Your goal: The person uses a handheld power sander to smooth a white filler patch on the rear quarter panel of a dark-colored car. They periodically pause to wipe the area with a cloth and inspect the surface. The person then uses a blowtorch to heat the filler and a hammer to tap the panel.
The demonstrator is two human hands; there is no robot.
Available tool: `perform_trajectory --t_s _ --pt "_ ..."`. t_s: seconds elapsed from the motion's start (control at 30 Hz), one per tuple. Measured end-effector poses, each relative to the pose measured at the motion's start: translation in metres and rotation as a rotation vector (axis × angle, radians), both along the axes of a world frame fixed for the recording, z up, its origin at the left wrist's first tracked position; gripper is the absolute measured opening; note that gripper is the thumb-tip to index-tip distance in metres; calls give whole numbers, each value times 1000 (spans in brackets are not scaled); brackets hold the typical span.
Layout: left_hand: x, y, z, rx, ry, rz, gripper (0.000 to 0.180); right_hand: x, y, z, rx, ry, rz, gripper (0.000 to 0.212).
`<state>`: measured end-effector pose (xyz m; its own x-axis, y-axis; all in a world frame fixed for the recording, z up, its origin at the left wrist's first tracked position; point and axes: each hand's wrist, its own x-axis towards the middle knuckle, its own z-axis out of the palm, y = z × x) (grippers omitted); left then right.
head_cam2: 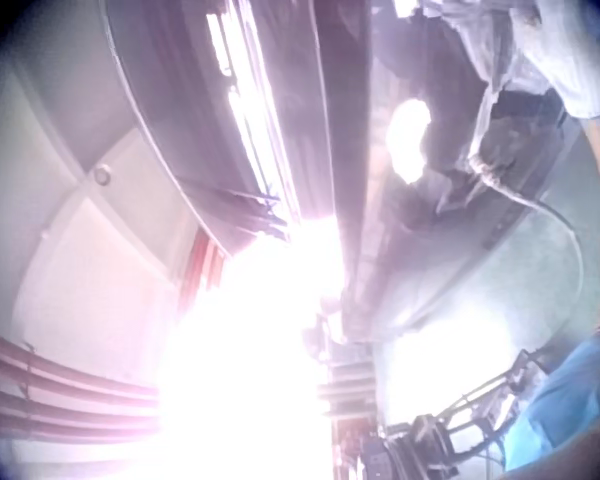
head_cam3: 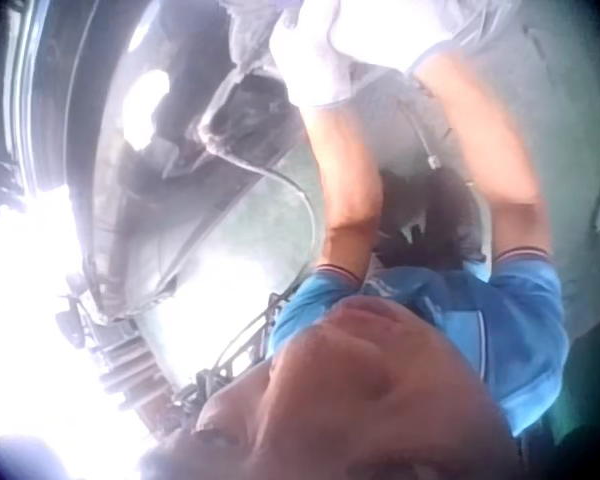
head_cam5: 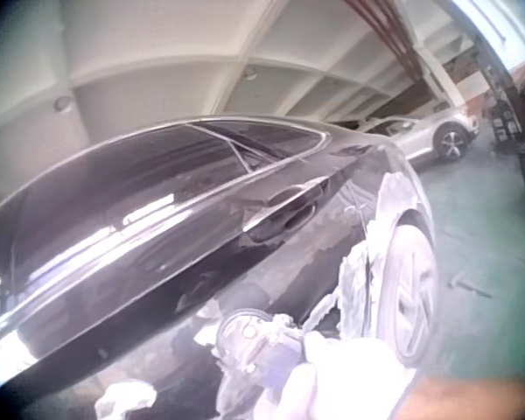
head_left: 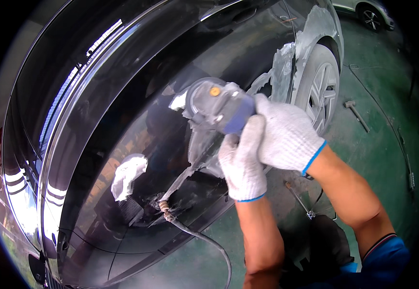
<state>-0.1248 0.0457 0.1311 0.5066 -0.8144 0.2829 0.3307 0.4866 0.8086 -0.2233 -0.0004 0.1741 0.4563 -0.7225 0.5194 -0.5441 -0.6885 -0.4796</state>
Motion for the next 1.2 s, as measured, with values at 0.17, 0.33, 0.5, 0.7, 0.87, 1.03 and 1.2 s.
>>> perform_trajectory --t_s 0.17,0.33,0.5,0.7,0.87,1.03,1.2 --pt "24 19 13 -113 -63 90 50 30 10 14 -45 -47 163 33" --pt "30 22 22 10 -102 145 52 31 11 12 -51 -115 118 33" --pt "38 27 7 -88 -53 168 54 41 14 11 -46 -78 222 33" --pt "-2 -22 -13 130 -129 -80 47 -10 -22 -34 28 -33 -87 41" --pt "3 -13 -14 118 -102 -53 50 -5 -15 -34 77 -98 -13 38" --pt "17 3 7 -8 -118 10 50 16 -8 -10 38 -129 108 37" --pt "-12 -27 -34 142 -163 -107 46 -17 -27 -64 144 -119 -110 42"
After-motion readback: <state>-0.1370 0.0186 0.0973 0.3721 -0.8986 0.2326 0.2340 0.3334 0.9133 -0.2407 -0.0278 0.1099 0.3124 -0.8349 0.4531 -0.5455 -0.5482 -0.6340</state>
